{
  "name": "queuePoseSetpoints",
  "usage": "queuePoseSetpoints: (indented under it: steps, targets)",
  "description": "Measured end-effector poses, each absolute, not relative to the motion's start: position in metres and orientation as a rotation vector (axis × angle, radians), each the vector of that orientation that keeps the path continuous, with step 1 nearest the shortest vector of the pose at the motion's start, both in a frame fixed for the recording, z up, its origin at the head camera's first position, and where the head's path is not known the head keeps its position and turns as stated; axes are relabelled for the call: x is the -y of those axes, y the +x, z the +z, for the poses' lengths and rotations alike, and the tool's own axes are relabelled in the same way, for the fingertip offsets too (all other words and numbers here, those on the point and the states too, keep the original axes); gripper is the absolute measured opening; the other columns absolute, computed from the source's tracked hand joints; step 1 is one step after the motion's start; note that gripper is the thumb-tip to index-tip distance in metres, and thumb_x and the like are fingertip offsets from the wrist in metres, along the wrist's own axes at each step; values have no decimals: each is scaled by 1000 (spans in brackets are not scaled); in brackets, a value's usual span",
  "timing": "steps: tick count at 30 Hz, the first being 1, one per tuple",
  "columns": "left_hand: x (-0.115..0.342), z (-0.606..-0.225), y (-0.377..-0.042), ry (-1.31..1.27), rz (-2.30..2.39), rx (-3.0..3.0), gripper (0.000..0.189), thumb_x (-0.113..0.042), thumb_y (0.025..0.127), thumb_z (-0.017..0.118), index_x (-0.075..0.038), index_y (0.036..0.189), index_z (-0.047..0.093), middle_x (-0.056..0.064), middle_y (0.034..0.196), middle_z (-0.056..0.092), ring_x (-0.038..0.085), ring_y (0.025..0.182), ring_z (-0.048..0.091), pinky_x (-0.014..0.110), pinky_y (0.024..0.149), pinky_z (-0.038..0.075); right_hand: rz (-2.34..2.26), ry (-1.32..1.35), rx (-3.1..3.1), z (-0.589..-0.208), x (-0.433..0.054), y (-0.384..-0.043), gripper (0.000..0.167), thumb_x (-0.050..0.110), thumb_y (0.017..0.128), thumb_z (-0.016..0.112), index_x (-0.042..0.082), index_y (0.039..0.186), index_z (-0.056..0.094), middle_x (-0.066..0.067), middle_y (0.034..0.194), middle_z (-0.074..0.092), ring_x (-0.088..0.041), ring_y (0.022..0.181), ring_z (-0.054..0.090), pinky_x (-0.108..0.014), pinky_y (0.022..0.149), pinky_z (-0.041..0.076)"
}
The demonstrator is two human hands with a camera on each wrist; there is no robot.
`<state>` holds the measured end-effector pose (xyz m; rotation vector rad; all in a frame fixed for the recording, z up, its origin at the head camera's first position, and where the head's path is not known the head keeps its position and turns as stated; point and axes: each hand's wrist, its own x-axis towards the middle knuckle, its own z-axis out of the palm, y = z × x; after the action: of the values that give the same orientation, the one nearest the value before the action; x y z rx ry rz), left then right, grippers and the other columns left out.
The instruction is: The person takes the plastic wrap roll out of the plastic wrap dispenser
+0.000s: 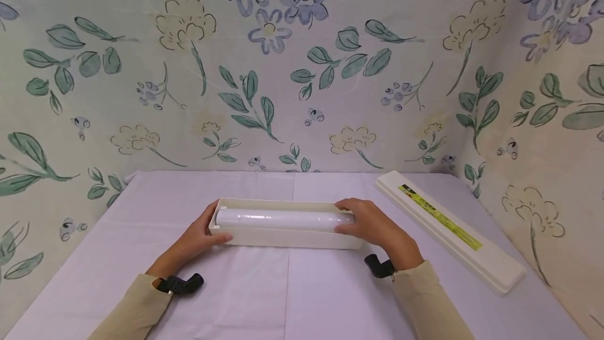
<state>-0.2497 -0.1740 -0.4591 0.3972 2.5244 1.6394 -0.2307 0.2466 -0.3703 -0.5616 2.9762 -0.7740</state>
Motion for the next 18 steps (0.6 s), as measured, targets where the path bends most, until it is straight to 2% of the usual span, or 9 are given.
queuePoseSetpoints:
  steps: [7, 18]
  targets:
    - [175, -461, -249, 399, 1635, -2537, 99, -39, 76, 82, -31, 152, 19, 3, 150, 36, 31, 135, 38, 60, 109, 25, -751, -574, -2920, -370, -247, -239, 61, 29, 79, 80, 9, 132, 58, -11, 130, 60, -29, 114, 56, -47, 95, 48]
    - [174, -459, -248, 411, 1619, -2549, 101, -41, 75, 82, -31, 152, 17, 3, 151, 35, 31, 137, 36, 59, 110, 24, -689, -491, -2832, -367, -241, -245, 60, 26, 80, 80, 9, 133, 57, -9, 128, 60, -24, 105, 56, -45, 90, 51]
